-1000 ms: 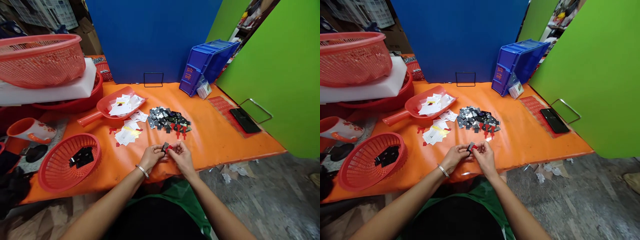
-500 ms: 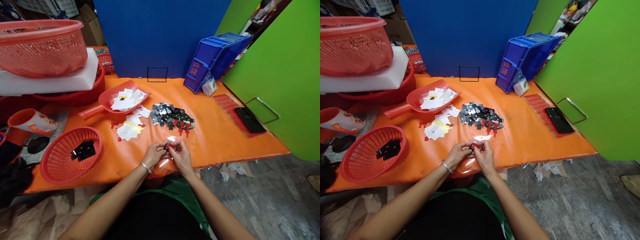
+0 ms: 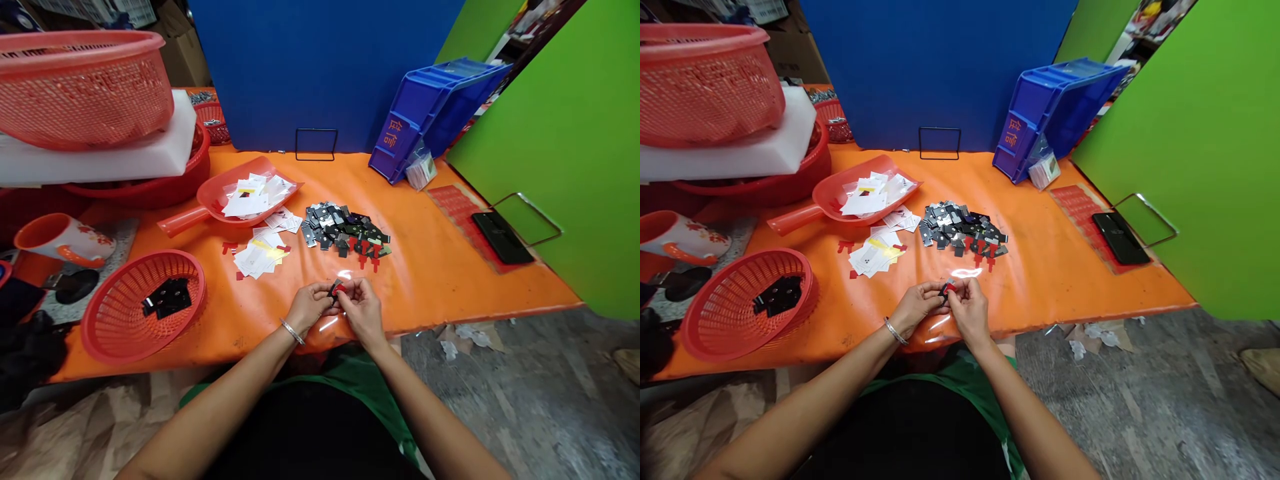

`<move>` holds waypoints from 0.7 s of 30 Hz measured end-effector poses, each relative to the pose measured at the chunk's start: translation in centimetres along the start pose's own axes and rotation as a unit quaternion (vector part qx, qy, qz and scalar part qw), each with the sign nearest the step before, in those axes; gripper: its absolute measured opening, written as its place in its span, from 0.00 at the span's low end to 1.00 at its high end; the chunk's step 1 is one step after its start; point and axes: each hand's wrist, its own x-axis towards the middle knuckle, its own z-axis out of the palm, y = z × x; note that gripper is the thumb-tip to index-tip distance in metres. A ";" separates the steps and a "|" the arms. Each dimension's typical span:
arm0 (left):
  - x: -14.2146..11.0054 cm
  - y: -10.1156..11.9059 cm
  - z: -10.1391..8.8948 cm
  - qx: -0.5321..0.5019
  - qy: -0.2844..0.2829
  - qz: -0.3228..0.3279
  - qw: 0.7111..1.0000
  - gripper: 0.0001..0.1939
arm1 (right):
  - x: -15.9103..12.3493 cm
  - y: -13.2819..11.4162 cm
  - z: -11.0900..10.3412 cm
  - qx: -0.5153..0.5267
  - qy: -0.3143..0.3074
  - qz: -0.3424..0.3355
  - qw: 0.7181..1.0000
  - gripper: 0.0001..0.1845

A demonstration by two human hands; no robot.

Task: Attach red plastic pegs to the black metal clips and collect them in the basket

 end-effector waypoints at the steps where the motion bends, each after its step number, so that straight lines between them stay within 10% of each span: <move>1: 0.0 0.0 0.0 0.000 -0.001 0.000 1.000 0.09 | 0.0 0.0 0.0 -0.002 0.001 -0.001 1.000 0.10; 21: 0.1 -0.6 0.7 0.003 0.044 0.028 0.999 0.03 | -0.5 -1.3 0.1 -0.088 0.031 -0.074 0.993 0.05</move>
